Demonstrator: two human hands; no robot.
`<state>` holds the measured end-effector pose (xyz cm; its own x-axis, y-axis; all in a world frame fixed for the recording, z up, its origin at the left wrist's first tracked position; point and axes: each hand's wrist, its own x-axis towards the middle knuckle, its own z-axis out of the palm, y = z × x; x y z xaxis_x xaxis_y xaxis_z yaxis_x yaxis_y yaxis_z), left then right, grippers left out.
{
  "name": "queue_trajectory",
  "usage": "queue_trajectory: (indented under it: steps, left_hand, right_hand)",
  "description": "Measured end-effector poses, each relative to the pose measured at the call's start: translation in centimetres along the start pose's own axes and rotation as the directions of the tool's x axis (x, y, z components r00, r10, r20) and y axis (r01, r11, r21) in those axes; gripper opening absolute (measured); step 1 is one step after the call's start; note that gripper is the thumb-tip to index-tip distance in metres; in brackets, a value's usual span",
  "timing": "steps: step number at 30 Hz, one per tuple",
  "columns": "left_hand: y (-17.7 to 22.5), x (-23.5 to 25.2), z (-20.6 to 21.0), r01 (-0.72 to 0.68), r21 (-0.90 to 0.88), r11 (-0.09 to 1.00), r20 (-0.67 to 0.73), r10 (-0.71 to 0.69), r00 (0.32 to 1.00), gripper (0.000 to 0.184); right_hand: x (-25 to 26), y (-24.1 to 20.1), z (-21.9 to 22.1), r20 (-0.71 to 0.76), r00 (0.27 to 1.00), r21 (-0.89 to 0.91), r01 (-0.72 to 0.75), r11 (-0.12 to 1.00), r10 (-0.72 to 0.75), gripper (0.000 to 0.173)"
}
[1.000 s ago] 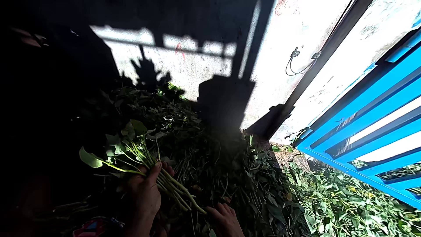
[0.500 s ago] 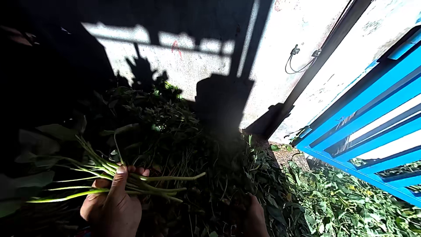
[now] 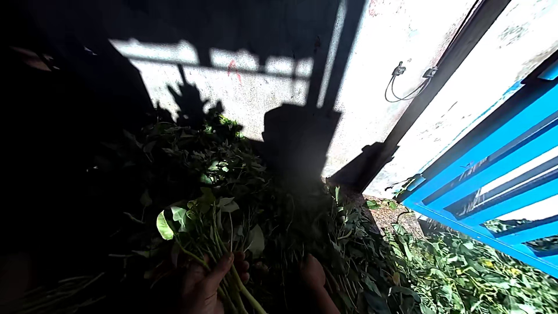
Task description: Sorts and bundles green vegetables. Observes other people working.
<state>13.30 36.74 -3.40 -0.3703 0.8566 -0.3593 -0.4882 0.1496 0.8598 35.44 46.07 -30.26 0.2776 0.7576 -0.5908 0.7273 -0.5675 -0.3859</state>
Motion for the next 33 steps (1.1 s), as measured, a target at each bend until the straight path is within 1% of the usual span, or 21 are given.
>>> queue_trajectory:
  steps: [1, 3, 5, 7, 8, 9, 11, 12, 13, 14, 16, 17, 18, 19, 20, 22, 24, 26, 29, 31, 33]
  left_hand:
    - [0.2, -0.1, -0.1, 0.003, -0.017, 1.000, 0.013, -0.002, 1.000, 0.016]
    - [0.5, -0.2, -0.1, 0.003, -0.026, 1.000, 0.034, -0.002, 0.999, 0.015]
    - [0.5, -0.2, -0.1, 0.015, -0.035, 0.999, 0.053, -0.013, 0.999, 0.016]
    - [0.6, -0.2, 0.0, 0.038, -0.043, 0.998, 0.065, -0.035, 0.997, 0.015]
    - [0.6, -0.2, 0.0, 0.056, -0.046, 0.997, 0.071, -0.053, 0.996, 0.015]
    - [0.6, -0.1, 0.0, 0.073, -0.048, 0.996, 0.076, -0.069, 0.995, 0.016]
    - [0.4, -0.2, -0.1, 0.088, -0.063, 0.994, 0.080, -0.083, 0.993, 0.015]
    - [0.2, -0.2, -0.2, 0.088, -0.071, 0.994, 0.082, -0.082, 0.993, 0.014]
    - [0.2, -0.3, -0.1, 0.088, -0.074, 0.993, 0.091, -0.081, 0.993, 0.013]
    - [0.3, -0.5, -0.1, 0.087, -0.073, 0.993, 0.103, -0.080, 0.991, 0.014]
    - [0.3, -0.8, -0.2, 0.092, -0.069, 0.993, 0.130, -0.083, 0.988, 0.020]
    - [0.3, -0.9, -0.2, 0.093, -0.077, 0.993, 0.146, -0.081, 0.986, 0.027]
    - [0.2, -0.9, -0.2, 0.094, -0.090, 0.991, 0.158, -0.079, 0.984, 0.033]
    - [0.1, -0.9, -0.2, 0.097, -0.095, 0.991, 0.162, -0.081, 0.983, 0.034]
    - [-0.1, -0.8, -0.1, 0.098, -0.097, 0.990, 0.154, -0.082, 0.985, 0.030]
    - [-0.8, -0.4, 0.0, 0.090, -0.088, 0.992, 0.119, -0.080, 0.990, 0.022]
    - [-1.7, 0.0, -0.2, 0.087, -0.036, 0.996, 0.074, -0.084, 0.994, 0.018]
    - [-2.7, 0.6, -0.4, 0.064, 0.033, 0.997, 0.064, -0.066, 0.996, 0.017]
    - [-4.1, 1.4, -0.6, 0.014, 0.130, 0.991, 0.086, -0.025, 0.996, 0.015]
    - [-4.8, 1.6, -0.6, -0.033, 0.184, 0.982, 0.130, 0.009, 0.991, 0.015]
    - [-5.2, 1.7, -0.6, -0.067, 0.206, 0.976, 0.159, 0.035, 0.987, 0.016]
  right_hand:
    - [-0.1, -0.3, -0.1, -0.012, 1.000, 0.064, -0.021, 0.998, 0.022, 0.040]
    - [-1.1, -1.1, -1.1, -0.049, 0.998, 0.263, -0.033, 0.964, 0.047, 0.044]
    - [-2.6, -1.5, -2.2, -0.115, 0.993, 0.413, 0.033, 0.910, 0.016, 0.046]
    - [-4.8, -1.3, -2.6, -0.198, 0.980, 0.555, 0.134, 0.821, -0.026, 0.041]
    - [-5.5, -0.8, -2.4, -0.205, 0.978, 0.619, 0.156, 0.770, -0.033, 0.037]
    - [-6.0, -0.1, -2.1, -0.157, 0.987, 0.684, 0.120, 0.720, -0.014, 0.034]
    - [-6.3, 1.3, -1.8, 0.023, 0.997, 0.767, -0.063, 0.639, 0.072, 0.029]
    - [-6.8, 1.5, -2.2, 0.053, 0.997, 0.791, -0.081, 0.607, 0.064, 0.028]
    - [-7.8, 1.4, -3.1, 0.016, 1.000, 0.824, -0.018, 0.566, 0.009, 0.028]
    - [-9.2, 0.8, -4.1, -0.068, 0.996, 0.855, 0.089, 0.510, -0.060, 0.031]
    - [-11.9, -0.6, -5.5, -0.236, 0.960, 0.880, 0.277, 0.386, -0.151, 0.033]
    - [-12.9, -1.1, -5.8, -0.283, 0.941, 0.878, 0.332, 0.346, -0.185, 0.032]
    - [-13.4, -1.3, -5.9, -0.291, 0.933, 0.879, 0.348, 0.327, -0.211, 0.031]
    - [-13.7, -1.2, -5.8, -0.261, 0.935, 0.887, 0.331, 0.323, -0.240, 0.028]
    - [-13.9, -1.0, -5.7, -0.240, 0.931, 0.890, 0.324, 0.321, -0.275, 0.027]
    - [-14.8, -0.7, -5.6, -0.260, 0.899, 0.878, 0.372, 0.302, -0.352, 0.029]
    - [-16.3, -0.5, -5.4, -0.270, 0.875, 0.871, 0.400, 0.285, -0.403, 0.029]
    - [-17.5, -0.4, -4.9, -0.268, 0.851, 0.862, 0.421, 0.283, -0.451, 0.029]
    - [-18.9, -0.7, -3.8, -0.273, 0.793, 0.821, 0.487, 0.297, -0.545, 0.026]
    - [-19.7, -1.0, -3.2, -0.264, 0.747, 0.768, 0.545, 0.335, -0.610, 0.027]
    - [-20.5, -1.5, -2.6, -0.272, 0.706, 0.726, 0.596, 0.343, -0.654, 0.027]
